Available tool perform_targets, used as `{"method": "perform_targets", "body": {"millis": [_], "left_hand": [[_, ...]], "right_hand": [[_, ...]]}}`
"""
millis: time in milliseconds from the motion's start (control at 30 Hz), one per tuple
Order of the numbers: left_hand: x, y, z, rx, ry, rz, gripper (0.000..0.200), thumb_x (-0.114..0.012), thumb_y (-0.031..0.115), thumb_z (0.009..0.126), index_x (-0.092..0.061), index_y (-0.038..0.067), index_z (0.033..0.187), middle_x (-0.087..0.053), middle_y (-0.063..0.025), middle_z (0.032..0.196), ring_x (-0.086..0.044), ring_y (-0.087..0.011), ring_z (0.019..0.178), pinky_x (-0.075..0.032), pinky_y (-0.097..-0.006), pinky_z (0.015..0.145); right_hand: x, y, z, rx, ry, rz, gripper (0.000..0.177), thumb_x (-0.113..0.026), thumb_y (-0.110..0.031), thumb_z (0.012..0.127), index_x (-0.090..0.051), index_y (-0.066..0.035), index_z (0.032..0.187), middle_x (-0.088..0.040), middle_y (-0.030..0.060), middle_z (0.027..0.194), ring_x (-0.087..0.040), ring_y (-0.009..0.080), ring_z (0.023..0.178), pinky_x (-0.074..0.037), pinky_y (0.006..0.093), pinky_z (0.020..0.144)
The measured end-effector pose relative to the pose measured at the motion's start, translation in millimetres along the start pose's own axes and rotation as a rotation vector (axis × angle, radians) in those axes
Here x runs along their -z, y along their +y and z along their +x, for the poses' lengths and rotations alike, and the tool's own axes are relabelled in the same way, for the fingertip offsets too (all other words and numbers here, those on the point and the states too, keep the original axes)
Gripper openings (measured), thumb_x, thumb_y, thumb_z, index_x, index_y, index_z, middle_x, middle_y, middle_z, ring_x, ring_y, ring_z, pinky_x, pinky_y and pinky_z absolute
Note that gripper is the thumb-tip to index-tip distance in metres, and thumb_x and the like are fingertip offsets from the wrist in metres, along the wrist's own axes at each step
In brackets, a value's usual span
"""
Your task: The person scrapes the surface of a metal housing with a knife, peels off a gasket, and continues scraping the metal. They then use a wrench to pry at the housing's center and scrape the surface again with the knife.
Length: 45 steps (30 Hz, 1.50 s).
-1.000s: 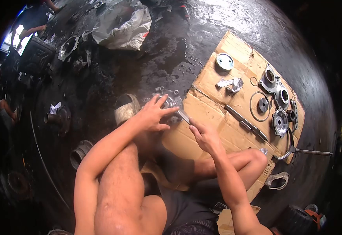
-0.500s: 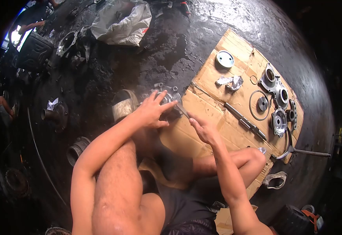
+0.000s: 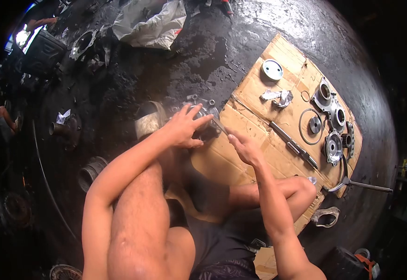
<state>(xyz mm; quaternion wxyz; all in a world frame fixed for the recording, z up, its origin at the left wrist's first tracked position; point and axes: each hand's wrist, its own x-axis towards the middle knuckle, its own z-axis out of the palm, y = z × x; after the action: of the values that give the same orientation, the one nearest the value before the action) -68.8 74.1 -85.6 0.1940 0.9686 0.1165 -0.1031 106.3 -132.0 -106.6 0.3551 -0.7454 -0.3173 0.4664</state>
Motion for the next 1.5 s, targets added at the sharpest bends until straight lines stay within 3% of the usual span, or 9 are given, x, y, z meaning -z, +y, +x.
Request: {"method": "perform_targets", "body": {"millis": [233,433,633,800,1133,1233,1300,1400,1500], "left_hand": [[6.4,6.1,-1.6,0.003,-0.054,0.037,0.091,-0.079,0.046,0.074,-0.034,0.033,0.152,-0.027,-0.0263,0.155,-0.032,-0.0551,0.136,-0.031,-0.0562,0.115],[2.8,2.9,0.6,0.009,-0.032,0.018,0.091,-0.079,0.046,0.074,-0.033,0.036,0.152,-0.026,-0.0261,0.156,-0.032,-0.056,0.136,-0.032,-0.0579,0.113],[6.4,11.1,-0.3,0.029,-0.093,0.088,0.089,-0.077,0.046,0.076,-0.033,0.036,0.152,-0.023,-0.0225,0.157,-0.027,-0.0537,0.139,-0.039,-0.0597,0.106],[1.3,5.6,2.5,0.048,-0.056,0.033,0.088,-0.078,0.046,0.075,-0.034,0.04,0.151,-0.023,-0.0223,0.157,-0.027,-0.0532,0.138,-0.041,-0.0602,0.104],[3.6,8.3,1.8,0.061,-0.059,0.027,0.087,-0.079,0.044,0.076,-0.035,0.038,0.15,-0.024,-0.021,0.157,-0.026,-0.0536,0.139,-0.04,-0.0612,0.104],[5.2,7.2,0.5,0.065,-0.035,-0.028,0.085,-0.079,0.042,0.076,-0.037,0.037,0.149,-0.024,-0.0215,0.157,-0.026,-0.0534,0.139,-0.04,-0.0615,0.105],[8.4,10.9,-0.9,0.053,-0.053,-0.009,0.088,-0.082,0.04,0.072,-0.039,0.034,0.148,-0.026,-0.0229,0.157,-0.031,-0.0557,0.136,-0.037,-0.0601,0.109],[6.0,10.0,-0.4,0.055,-0.025,-0.032,0.085,-0.082,0.04,0.072,-0.041,0.033,0.147,-0.027,-0.0237,0.156,-0.031,-0.0552,0.136,-0.035,-0.0593,0.111],[0.4,2.8,-0.8,0.042,0.027,-0.098,0.083,-0.081,0.041,0.072,-0.044,0.033,0.145,-0.03,-0.0249,0.155,-0.032,-0.055,0.136,-0.033,-0.0574,0.113]], "right_hand": [[12.4,3.1,-7.6,0.067,-0.031,-0.134,0.039,-0.055,-0.037,0.1,-0.061,-0.021,0.136,-0.069,0.013,0.122,-0.064,0.0254,0.115,-0.047,0.0351,0.099],[18.4,-9.6,2.6,-0.114,-0.109,0.016,0.04,-0.053,-0.036,0.101,-0.061,-0.02,0.137,-0.071,0.0105,0.107,-0.064,0.0181,0.093,-0.05,0.0345,0.089],[16.8,6.6,-1.2,-0.14,-0.138,0.112,0.039,-0.054,-0.034,0.101,-0.061,-0.02,0.137,-0.056,-0.0017,0.08,-0.05,0.0098,0.071,-0.047,0.0265,0.068],[6.1,-6.1,2.2,-0.173,-0.183,0.451,0.039,-0.053,-0.032,0.103,-0.059,-0.017,0.138,-0.043,-0.0085,0.069,-0.036,0.0038,0.056,-0.032,0.0211,0.048],[7.5,-0.3,-0.4,-0.198,-0.191,0.464,0.039,-0.053,-0.031,0.103,-0.059,-0.017,0.139,-0.042,-0.0085,0.07,-0.036,0.0031,0.056,-0.031,0.0202,0.049],[5.3,5.5,2.1,-0.122,-0.13,0.275,0.038,-0.053,-0.031,0.103,-0.061,-0.015,0.136,-0.055,-0.0043,0.073,-0.052,0.0087,0.064,-0.044,0.0268,0.058],[3.0,20.8,-2.2,0.191,0.04,-0.016,0.038,-0.054,-0.032,0.102,-0.061,-0.016,0.135,-0.068,0.0068,0.083,-0.065,0.0214,0.08,-0.051,0.0376,0.072],[5.3,-3.9,-12.3,0.174,0.113,-0.186,0.036,-0.055,-0.032,0.1,-0.063,-0.021,0.133,-0.069,0.0183,0.091,-0.067,0.0342,0.088,-0.052,0.0453,0.078],[8.9,-37.4,-11.6,0.137,0.14,-0.495,0.032,-0.058,-0.032,0.097,-0.066,-0.026,0.127,-0.067,0.0207,0.088,-0.066,0.0378,0.084,-0.052,0.0456,0.076]]}}
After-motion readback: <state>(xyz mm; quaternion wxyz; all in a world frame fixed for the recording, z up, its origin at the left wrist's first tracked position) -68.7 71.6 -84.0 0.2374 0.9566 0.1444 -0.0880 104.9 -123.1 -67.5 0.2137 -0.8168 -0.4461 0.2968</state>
